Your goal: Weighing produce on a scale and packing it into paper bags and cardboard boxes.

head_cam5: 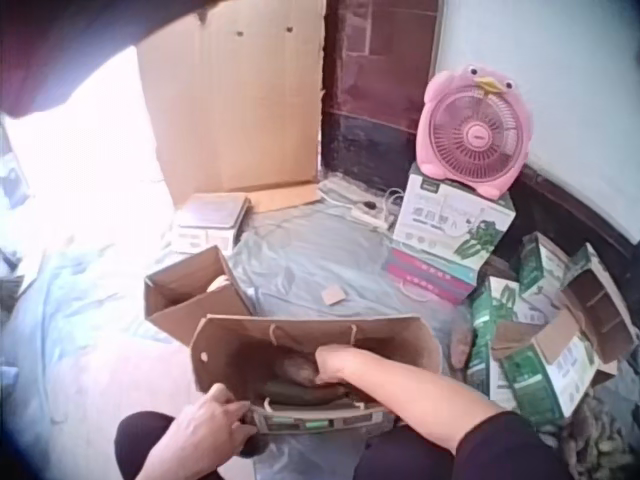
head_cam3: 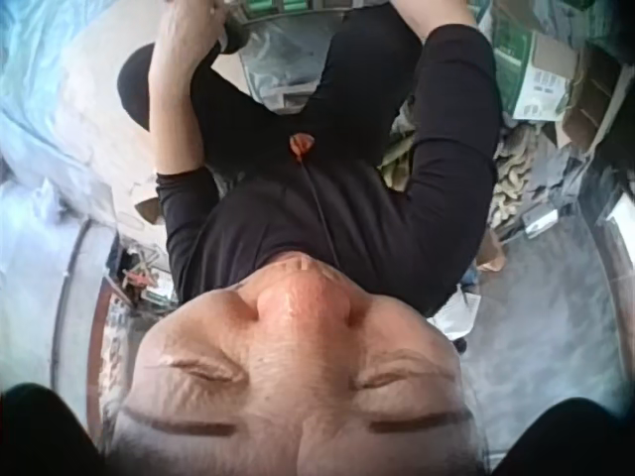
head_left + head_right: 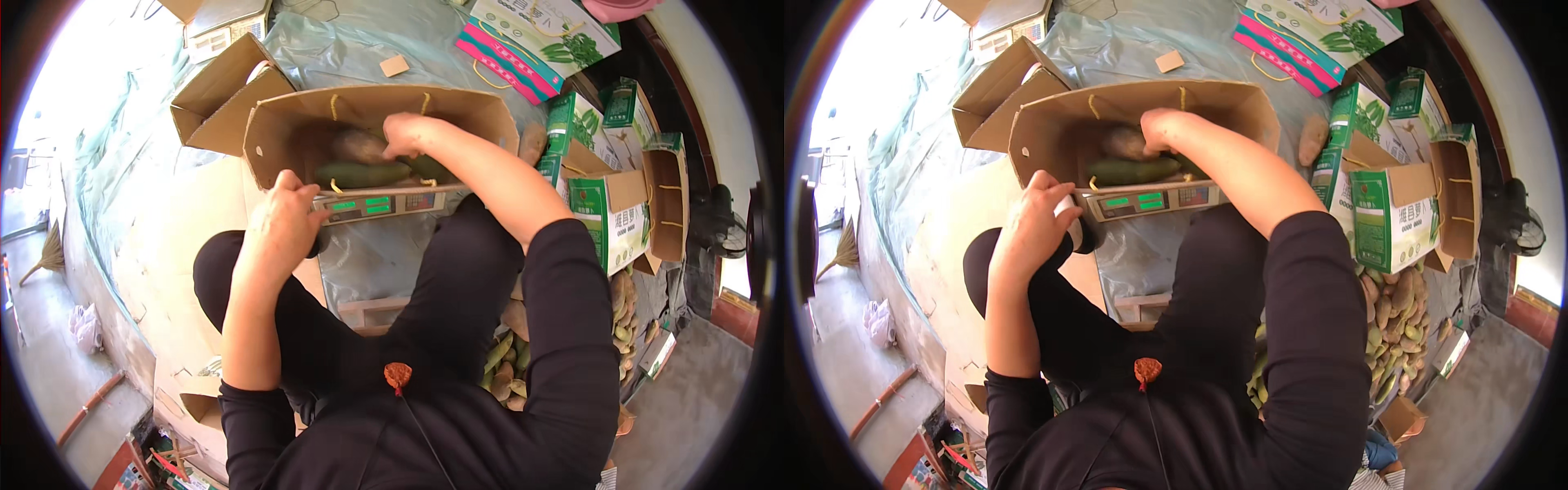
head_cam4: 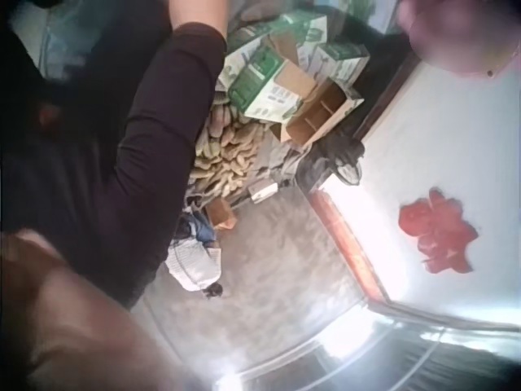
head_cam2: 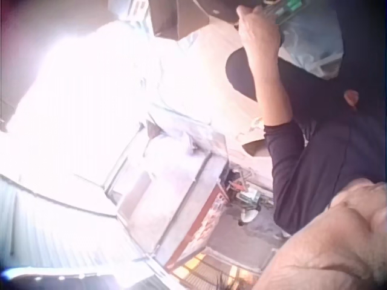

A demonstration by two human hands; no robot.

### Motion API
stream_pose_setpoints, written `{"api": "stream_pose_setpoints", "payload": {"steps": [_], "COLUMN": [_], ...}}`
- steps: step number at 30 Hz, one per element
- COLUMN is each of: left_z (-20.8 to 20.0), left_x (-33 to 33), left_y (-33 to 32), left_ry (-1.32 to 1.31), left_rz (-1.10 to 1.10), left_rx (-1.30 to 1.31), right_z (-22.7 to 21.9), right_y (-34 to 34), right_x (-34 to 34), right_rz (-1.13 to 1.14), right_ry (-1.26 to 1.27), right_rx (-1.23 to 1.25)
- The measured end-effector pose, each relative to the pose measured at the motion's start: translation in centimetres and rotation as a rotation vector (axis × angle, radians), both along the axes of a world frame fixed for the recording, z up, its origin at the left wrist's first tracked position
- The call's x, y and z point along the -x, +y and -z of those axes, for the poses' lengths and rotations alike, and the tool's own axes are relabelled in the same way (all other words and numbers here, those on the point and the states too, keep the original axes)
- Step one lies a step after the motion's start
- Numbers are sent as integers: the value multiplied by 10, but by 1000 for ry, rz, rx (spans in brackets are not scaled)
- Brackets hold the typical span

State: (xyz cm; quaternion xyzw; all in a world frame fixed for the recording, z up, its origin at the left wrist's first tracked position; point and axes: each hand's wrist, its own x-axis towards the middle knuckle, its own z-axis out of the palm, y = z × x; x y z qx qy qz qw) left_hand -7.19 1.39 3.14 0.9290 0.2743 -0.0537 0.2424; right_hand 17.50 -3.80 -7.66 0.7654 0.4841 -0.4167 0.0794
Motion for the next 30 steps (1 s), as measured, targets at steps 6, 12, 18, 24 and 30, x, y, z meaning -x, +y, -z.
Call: {"api": "stream_pose_setpoints", "payload": {"steps": [6, 12, 18, 24, 30], "left_z": [-11, -10, -8, 0, 11], "left_x": [-2, -2, -5, -7, 2], "left_y": [0, 5, 5, 6, 17], "left_ry": [66, 119, 82, -35, -39], "left_rz": [-14, -18, -16, 23, 61], "left_rx": [39, 26, 38, 20, -37], "right_z": [64, 76, 102, 51, -86], "right_y": [24, 32, 47, 37, -73], "right_x": [-3, 14, 36, 12, -5], "right_rz": [-46, -100, 63, -111, 306], "right_ry": [-44, 10, 63, 135, 511], "right_rx": [61, 95, -151, -246, -819]}}
